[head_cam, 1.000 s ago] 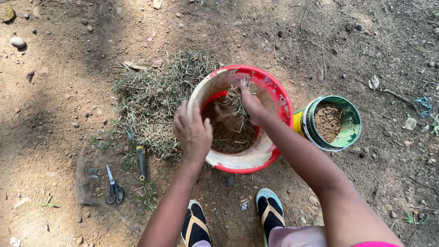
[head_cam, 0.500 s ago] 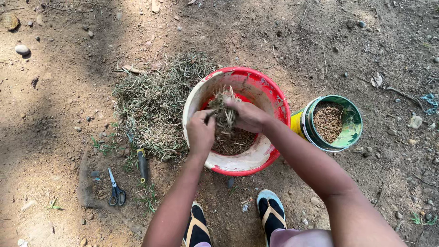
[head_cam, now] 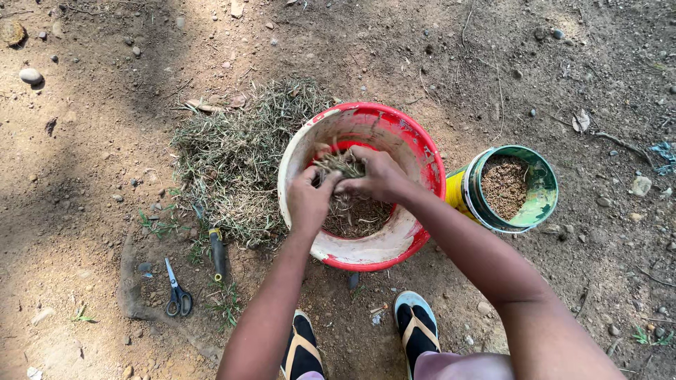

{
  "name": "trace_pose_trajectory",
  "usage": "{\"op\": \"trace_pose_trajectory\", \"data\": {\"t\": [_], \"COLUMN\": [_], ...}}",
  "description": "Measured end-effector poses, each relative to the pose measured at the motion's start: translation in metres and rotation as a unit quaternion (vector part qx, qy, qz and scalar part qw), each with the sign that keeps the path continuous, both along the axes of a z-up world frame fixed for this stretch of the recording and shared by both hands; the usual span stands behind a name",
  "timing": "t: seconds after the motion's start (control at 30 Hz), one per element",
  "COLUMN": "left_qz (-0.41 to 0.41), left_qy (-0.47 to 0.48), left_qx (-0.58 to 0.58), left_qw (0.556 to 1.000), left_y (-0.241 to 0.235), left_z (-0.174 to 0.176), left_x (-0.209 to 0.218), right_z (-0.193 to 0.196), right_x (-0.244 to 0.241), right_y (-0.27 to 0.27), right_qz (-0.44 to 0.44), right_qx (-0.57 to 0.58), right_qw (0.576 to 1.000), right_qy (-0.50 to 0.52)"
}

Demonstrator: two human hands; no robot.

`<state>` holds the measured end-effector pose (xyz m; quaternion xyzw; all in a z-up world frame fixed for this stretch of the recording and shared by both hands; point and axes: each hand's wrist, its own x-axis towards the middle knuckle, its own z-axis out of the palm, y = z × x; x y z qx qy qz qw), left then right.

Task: The person cuts dried grass with scissors into a bucket, adds soil from another container, and mixes the components together by hand.

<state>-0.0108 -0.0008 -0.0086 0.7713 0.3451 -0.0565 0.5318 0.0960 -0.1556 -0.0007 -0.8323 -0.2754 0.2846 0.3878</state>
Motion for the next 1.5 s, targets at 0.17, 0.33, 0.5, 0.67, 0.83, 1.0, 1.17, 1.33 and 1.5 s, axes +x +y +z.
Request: {"op": "trace_pose_trajectory", "data": {"t": [0.17, 0.33, 0.5, 0.67, 0.83, 1.0, 1.17, 1.33, 1.5], "left_qz": [0.034, 0.027, 0.065, 0.114, 0.158, 0.216, 0.141, 0.106, 0.137], "left_qy": [-0.071, -0.068, -0.06, -0.067, -0.119, -0.126, -0.138, -0.095, -0.109], "left_qx": [-0.055, -0.032, -0.052, -0.138, -0.336, -0.317, -0.217, -0.101, -0.009], "left_qw": [0.995, 0.997, 0.995, 0.982, 0.921, 0.915, 0.956, 0.985, 0.984], "left_y": [0.008, 0.005, 0.009, 0.007, -0.002, 0.012, 0.004, 0.005, 0.026], "left_z": [-0.003, -0.003, -0.007, -0.023, -0.031, -0.025, -0.01, 0.011, 0.014], "left_x": [0.001, 0.0, -0.003, 0.001, 0.007, 0.007, 0.009, 0.006, 0.004], "right_z": [-0.003, -0.014, -0.007, 0.007, 0.002, 0.0, -0.003, -0.021, -0.042], "right_x": [0.008, 0.01, 0.029, 0.022, 0.002, 0.021, 0.023, 0.027, 0.031], "right_y": [-0.001, -0.001, -0.011, -0.011, 0.006, -0.006, -0.011, -0.006, -0.004], "right_qz": [-0.042, -0.138, -0.147, 0.045, -0.01, -0.105, -0.112, -0.138, -0.121], "right_qx": [0.06, 0.008, 0.041, 0.176, 0.111, 0.053, -0.023, -0.034, -0.056], "right_qw": [0.996, 0.988, 0.988, 0.967, 0.987, 0.982, 0.987, 0.987, 0.989], "right_qy": [0.052, 0.065, 0.04, 0.179, 0.115, 0.149, 0.113, 0.077, 0.067]}}
